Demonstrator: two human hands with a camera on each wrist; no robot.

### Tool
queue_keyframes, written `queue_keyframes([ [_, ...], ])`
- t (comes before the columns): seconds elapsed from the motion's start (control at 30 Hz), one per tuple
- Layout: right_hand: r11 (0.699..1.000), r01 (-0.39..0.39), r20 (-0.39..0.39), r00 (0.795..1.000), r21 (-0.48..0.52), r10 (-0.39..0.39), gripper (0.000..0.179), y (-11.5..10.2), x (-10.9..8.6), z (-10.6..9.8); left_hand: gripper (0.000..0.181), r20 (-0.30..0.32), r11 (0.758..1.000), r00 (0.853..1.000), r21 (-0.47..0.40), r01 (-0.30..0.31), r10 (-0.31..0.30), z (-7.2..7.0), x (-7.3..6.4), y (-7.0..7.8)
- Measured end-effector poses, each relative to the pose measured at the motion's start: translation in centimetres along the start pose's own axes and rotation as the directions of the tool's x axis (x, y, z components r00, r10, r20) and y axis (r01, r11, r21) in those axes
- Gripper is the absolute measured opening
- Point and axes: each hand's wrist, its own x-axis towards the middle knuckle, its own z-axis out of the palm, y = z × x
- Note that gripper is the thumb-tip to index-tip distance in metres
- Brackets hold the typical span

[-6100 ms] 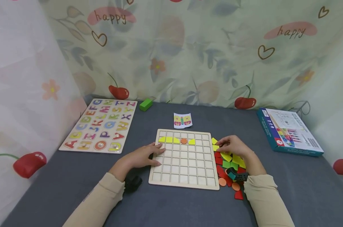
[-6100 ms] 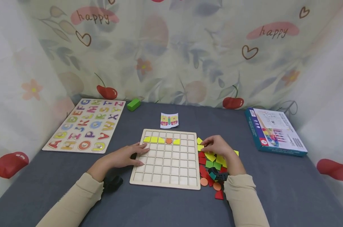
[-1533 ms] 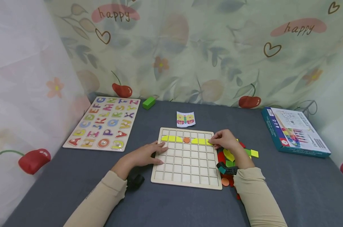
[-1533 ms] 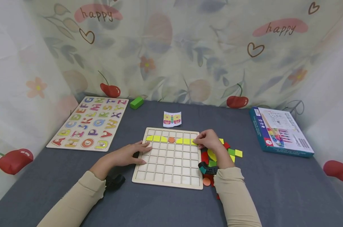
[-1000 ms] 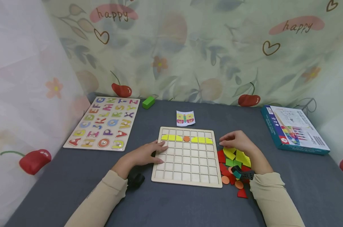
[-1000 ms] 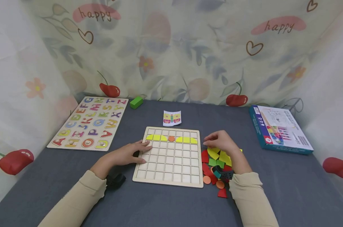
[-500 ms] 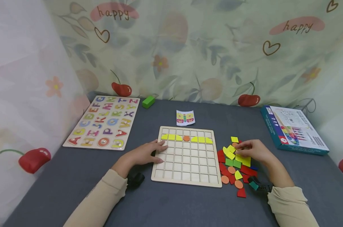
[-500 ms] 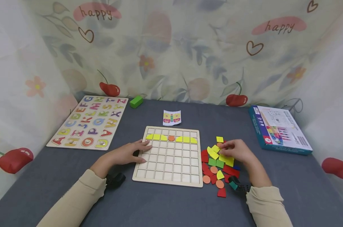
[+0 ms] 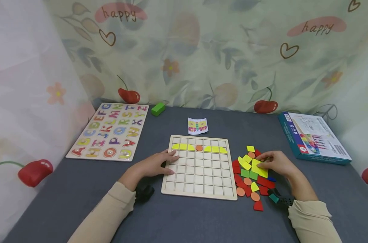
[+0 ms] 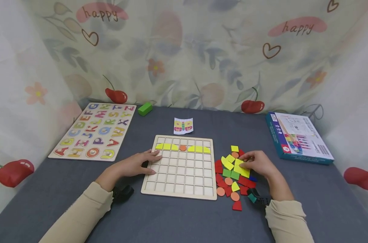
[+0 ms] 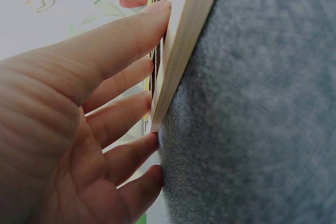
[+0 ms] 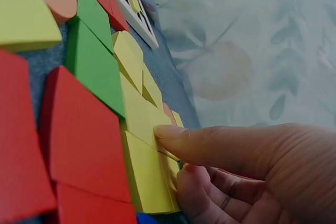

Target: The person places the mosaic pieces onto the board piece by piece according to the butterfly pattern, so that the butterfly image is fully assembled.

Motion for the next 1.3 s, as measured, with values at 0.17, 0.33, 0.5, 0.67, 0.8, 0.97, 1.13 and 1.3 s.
queue_keyframes([
  [0.17, 0.999, 0.015, 0.023, 1.0, 0.029, -0.015, 0.036, 0.0, 0.0, 0.0, 0.063, 0.0, 1.0, 1.0, 0.011, -0.001, 0.001, 0.0, 0.0, 0.0],
  [0.33, 0.998, 0.032, 0.042, 0.998, 0.063, -0.035, 0.032, -0.1, 0.2, -0.1, 0.063, -0.003, 1.0, 1.0, 0.011, -0.004, 0.004, 0.1, 0.1, -0.1],
  [0.5, 0.995, 0.012, 0.046, 0.999, 0.1, -0.017, 0.035, -0.8, 0.5, -0.3, 0.063, -0.003, 1.0, 1.0, 0.012, -0.005, 0.005, 0.0, 0.1, -0.1],
  [0.67, 0.993, 0.018, 0.048, 0.999, 0.12, -0.024, 0.035, -1.8, 1.1, -0.2, 0.062, 0.0, 1.0, 1.0, 0.008, -0.002, 0.002, 0.0, 0.0, 0.0],
  [0.8, 0.988, 0.057, 0.066, 0.996, 0.141, -0.067, 0.032, -2.7, 2.0, 0.4, 0.062, -0.002, 1.0, 1.0, -0.002, 0.002, -0.002, 0.0, 0.0, 0.0],
  [0.97, 0.981, 0.098, 0.096, 0.989, 0.166, -0.115, 0.028, -4.0, 3.2, 1.4, 0.062, -0.006, 1.0, 1.0, -0.004, 0.001, -0.001, 0.1, -0.1, 0.0],
  [1.13, 0.979, 0.096, 0.117, 0.986, 0.182, -0.118, 0.027, -5.3, 4.4, 2.6, 0.062, -0.008, 1.0, 1.0, -0.004, 0.004, -0.004, 0.1, -0.1, 0.0],
  [1.3, 0.979, 0.087, 0.108, 0.988, 0.185, -0.109, 0.024, -6.1, 5.3, 3.6, 0.062, -0.005, 1.0, 1.0, 0.004, 0.003, -0.003, 0.0, -0.1, 0.0],
])
